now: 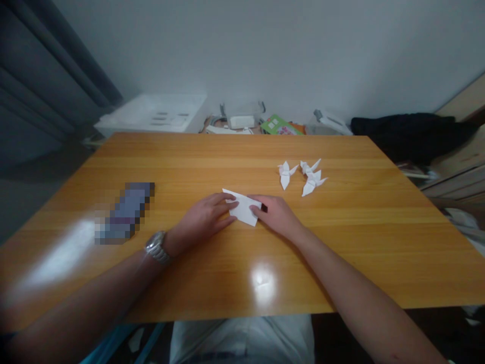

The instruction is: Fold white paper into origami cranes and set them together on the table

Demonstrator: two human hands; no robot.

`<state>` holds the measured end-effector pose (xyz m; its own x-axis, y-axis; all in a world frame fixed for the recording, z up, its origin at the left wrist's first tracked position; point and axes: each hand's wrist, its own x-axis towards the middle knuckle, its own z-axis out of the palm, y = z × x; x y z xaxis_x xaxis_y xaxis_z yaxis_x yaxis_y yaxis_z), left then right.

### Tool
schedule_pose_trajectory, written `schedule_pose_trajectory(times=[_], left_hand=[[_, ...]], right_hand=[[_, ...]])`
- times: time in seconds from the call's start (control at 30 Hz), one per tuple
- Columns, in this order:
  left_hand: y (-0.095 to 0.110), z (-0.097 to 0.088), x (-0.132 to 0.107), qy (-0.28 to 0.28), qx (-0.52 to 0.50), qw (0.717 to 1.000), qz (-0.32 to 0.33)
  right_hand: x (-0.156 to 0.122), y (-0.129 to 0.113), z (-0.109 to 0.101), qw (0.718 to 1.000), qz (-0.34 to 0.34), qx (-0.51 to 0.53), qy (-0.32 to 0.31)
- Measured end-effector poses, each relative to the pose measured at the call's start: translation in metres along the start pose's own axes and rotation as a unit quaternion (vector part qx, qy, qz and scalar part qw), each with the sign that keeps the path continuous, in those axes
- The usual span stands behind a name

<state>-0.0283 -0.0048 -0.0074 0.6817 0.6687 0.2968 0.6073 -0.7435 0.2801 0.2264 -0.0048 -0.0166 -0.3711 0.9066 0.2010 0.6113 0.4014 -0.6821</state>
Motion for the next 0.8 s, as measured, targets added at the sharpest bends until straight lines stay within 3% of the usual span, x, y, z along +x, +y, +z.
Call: schedule_pose_trajectory(times=[0.23,0.57,0.8], left_hand=[[0.001,0.004,-0.001,-0.034,0.008,0.999,0.004],[0.001,0.001,0.000,-0.035,0.041,0.998,-0.010],[0.000,-0.001,0.001,-0.039,0.066,0.997,-0.022]], right_hand=[[0.000,0.001,0.001,1.000,0.008,-0.010,-0.012],[0.002,0.007,-0.007,0.994,-0.075,-0.071,0.028],[0.000,0.004,-0.013,0.981,-0.172,-0.072,-0.051]])
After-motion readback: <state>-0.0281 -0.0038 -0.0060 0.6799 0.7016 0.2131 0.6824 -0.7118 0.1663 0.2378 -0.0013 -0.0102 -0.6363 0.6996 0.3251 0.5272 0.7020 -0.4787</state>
